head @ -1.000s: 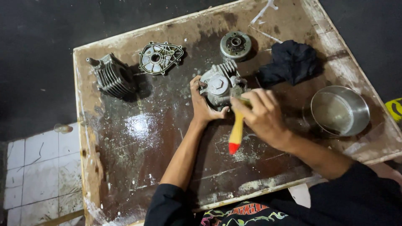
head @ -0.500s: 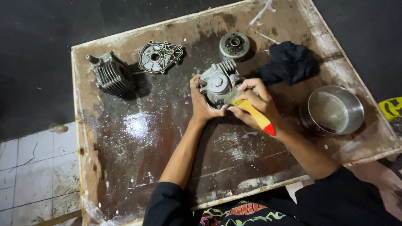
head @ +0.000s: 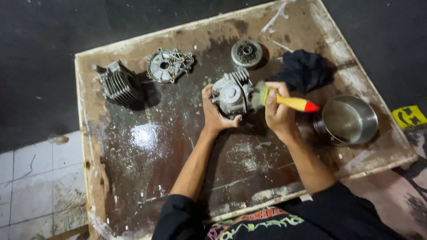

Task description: The person scrubs a metal engine cylinder head with a brush dipped in liquid, then uses a sanding block to rub the surface. The person rotates the part to clean different sides.

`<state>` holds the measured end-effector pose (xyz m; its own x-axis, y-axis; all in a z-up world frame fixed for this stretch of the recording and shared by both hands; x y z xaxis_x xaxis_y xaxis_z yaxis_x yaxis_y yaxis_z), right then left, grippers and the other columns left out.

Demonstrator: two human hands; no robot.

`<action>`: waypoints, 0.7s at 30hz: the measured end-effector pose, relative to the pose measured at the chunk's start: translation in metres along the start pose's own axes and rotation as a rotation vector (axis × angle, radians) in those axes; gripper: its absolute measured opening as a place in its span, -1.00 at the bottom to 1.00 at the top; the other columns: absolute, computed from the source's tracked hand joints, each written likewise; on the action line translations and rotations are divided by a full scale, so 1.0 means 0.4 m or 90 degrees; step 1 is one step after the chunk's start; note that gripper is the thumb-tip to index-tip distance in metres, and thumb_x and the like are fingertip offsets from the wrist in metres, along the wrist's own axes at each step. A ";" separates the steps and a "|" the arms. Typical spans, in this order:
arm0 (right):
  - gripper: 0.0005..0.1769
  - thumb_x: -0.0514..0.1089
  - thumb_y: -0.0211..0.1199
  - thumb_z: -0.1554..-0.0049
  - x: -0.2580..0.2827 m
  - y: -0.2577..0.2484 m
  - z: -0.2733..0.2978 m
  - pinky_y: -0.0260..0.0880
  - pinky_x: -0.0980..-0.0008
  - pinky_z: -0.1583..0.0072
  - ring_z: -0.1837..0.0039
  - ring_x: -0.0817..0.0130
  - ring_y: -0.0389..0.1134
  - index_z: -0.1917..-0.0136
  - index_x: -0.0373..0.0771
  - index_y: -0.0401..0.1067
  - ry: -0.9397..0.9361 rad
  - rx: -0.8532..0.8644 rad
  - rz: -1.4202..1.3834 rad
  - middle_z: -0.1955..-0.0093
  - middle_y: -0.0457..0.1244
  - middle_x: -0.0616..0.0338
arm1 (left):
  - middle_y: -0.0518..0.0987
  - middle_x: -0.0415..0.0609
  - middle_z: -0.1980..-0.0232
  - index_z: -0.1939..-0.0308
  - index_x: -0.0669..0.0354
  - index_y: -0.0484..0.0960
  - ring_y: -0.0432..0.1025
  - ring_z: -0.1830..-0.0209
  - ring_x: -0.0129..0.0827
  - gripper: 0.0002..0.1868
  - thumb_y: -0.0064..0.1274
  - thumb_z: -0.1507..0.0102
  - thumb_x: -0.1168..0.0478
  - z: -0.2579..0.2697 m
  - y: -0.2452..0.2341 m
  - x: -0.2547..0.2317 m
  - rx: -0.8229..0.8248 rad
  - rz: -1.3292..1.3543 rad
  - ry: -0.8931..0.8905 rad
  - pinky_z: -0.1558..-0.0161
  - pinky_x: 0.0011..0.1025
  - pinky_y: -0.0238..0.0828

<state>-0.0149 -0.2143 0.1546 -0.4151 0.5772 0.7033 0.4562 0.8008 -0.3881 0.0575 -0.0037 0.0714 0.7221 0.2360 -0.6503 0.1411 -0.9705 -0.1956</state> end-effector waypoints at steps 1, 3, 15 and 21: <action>-0.67 -0.05 -0.08 -0.46 -0.004 0.023 0.015 0.28 0.38 0.15 0.23 0.33 0.28 -0.24 -0.33 0.34 0.008 0.005 0.002 0.23 0.26 0.12 | 0.23 0.18 -0.29 -0.31 0.24 0.14 0.24 -0.27 -0.10 0.23 0.46 0.22 -0.27 0.007 -0.004 -0.002 0.002 0.001 -0.009 -0.28 -0.17 0.30; -0.73 -0.05 -0.01 -0.37 0.035 0.075 0.036 0.27 0.40 0.26 0.32 0.42 0.28 -0.09 -0.27 0.37 -0.149 0.038 0.000 0.31 0.27 0.15 | 0.23 0.20 -0.31 -0.31 0.26 0.13 0.22 -0.30 -0.05 0.25 0.48 0.23 -0.25 -0.001 -0.003 -0.008 0.006 0.008 0.001 -0.25 -0.16 0.30; -0.70 -0.09 -0.09 -0.49 0.145 0.016 0.018 0.37 0.29 0.13 0.16 0.27 0.34 -0.09 -0.33 0.35 -0.284 -0.020 0.118 0.16 0.30 0.02 | 0.22 0.23 -0.36 -0.37 0.24 0.08 0.25 -0.25 -0.04 0.34 0.46 0.30 -0.23 -0.007 -0.002 0.006 0.057 0.052 0.004 -0.24 -0.14 0.33; -0.64 -0.04 -0.11 -0.50 0.080 -0.045 0.037 0.26 0.42 0.12 0.14 0.46 0.24 -0.14 -0.36 0.38 -0.135 0.013 -0.094 0.09 0.29 0.12 | 0.19 0.24 -0.41 -0.44 0.15 0.03 0.26 -0.31 -0.02 0.35 0.46 0.25 -0.25 0.006 0.008 0.016 0.068 0.019 0.023 -0.27 -0.12 0.36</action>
<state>-0.0482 -0.2080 0.1753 -0.6325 0.4731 0.6133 0.3633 0.8805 -0.3046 0.0609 -0.0050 0.0652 0.7496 0.2025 -0.6301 0.0472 -0.9660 -0.2542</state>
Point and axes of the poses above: each hand's wrist, its own z-axis away from the middle knuckle, its own y-axis out of the palm, x = y × z, the point moved 8 cm from there along -z, towards the middle knuckle
